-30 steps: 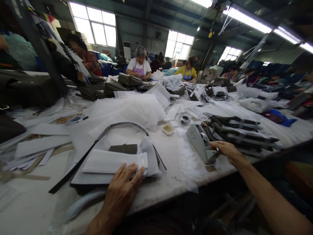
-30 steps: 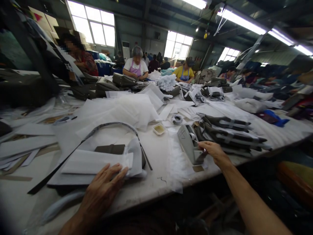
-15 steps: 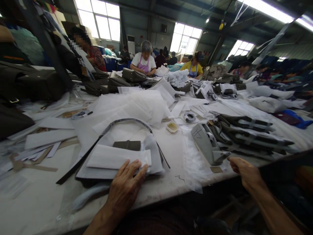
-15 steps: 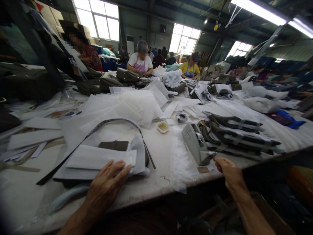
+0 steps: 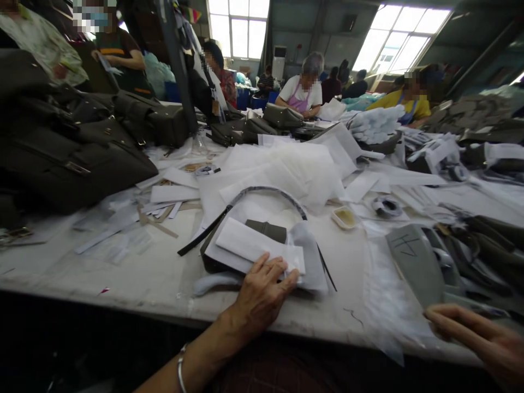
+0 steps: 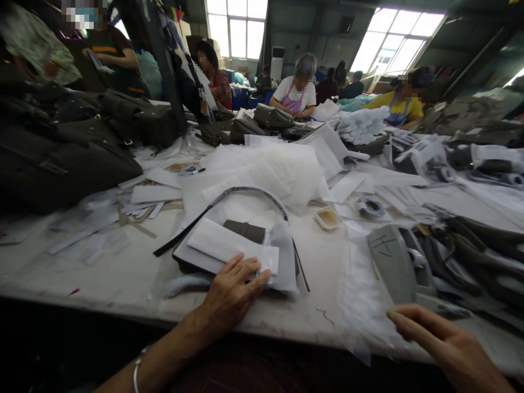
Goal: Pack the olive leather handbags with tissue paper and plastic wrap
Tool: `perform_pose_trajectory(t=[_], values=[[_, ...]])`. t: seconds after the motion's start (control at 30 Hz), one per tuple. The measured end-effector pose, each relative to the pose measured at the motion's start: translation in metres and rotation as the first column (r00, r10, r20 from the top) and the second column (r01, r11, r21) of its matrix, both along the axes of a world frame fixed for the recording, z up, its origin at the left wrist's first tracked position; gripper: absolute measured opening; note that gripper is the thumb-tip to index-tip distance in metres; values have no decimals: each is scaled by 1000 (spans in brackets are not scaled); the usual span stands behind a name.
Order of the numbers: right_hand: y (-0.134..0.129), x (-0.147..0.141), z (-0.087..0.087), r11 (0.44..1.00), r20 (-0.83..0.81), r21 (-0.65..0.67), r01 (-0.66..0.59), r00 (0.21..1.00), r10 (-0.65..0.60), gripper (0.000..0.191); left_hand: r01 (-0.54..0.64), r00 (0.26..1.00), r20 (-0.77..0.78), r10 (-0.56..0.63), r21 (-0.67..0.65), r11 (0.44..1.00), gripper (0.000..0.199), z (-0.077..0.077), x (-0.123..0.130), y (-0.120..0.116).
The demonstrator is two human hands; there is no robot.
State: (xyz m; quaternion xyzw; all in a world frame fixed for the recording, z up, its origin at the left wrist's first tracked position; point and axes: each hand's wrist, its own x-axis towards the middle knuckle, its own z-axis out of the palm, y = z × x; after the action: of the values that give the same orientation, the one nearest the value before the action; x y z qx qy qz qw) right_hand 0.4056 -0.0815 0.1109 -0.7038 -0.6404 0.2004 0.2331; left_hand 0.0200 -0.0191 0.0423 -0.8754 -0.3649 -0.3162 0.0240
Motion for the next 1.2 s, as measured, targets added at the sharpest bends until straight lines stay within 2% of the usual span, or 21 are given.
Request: perform_pose_trajectory(t=[0.03, 0.07, 0.13, 0.23, 0.33, 0.4, 0.47, 0.53, 0.67, 0.83, 0.9, 0.93, 1.0, 1.07, 1.2], values=[[14, -19, 13, 997, -22, -74, 7, 1000, -9, 32, -4, 1000, -7, 4, -4, 1000, 33, 0, 0, 0], [28, -40, 27, 990, -39, -130, -60, 998, 55, 31, -8, 1000, -10, 8, -8, 1000, 33, 0, 0, -1], [57, -86, 54, 946, -72, -181, -268, 963, 259, 31, -15, 1000, -12, 15, -9, 1000, 34, 0, 0, -2], [94, -146, 75, 807, -76, -230, -544, 837, 542, 21, -21, 1000, -24, 21, -7, 1000, 36, 1, 1, -2], [125, -186, 73, 668, 93, -301, -681, 676, 731, 13, -28, 999, -28, 28, 0, 1000, 37, 2, 0, -2], [143, -204, 64, 594, 263, -359, -720, 533, 804, 11, -20, 1000, -21, 20, -4, 1000, 37, 3, 0, -2], [158, -220, 56, 536, 428, -432, -726, 358, 830, 7, -12, 1000, -17, 11, -23, 1000, 38, 3, 0, -2], [169, -235, 50, 502, 523, -495, -709, 218, 824, 3, -10, 1000, -23, 9, -42, 999, 37, 3, 0, -2], [178, -258, 43, 427, 549, -547, -720, 77, 832, 15, 4, 1000, -29, -6, -57, 998, 37, 2, 0, -1], [178, -266, 39, 345, 561, -577, -740, -52, 826, 20, 9, 1000, 30, -8, -45, 999, 36, 1, 0, -1], [183, -265, 37, 346, 584, -566, -749, -68, 809, 15, 11, 999, 40, -10, -38, 999, 35, 1, 1, -1], [187, -263, 36, 359, 606, -549, -755, -64, 793, 20, 14, 999, 35, -13, -39, 999, 34, 1, 1, -1], [200, -256, 34, 394, 656, -496, -774, -36, 754, 41, 12, 1000, 16, -11, -44, 999, 33, 1, 1, -1], [215, -245, 33, 454, 684, -411, -790, 61, 727, 48, 4, 1000, 4, -4, -44, 999, 33, 1, 0, -1], [236, -215, 34, 616, 679, -243, -749, 322, 660, 41, -7, 1000, -4, 7, -33, 999, 33, 1, 0, -2]])
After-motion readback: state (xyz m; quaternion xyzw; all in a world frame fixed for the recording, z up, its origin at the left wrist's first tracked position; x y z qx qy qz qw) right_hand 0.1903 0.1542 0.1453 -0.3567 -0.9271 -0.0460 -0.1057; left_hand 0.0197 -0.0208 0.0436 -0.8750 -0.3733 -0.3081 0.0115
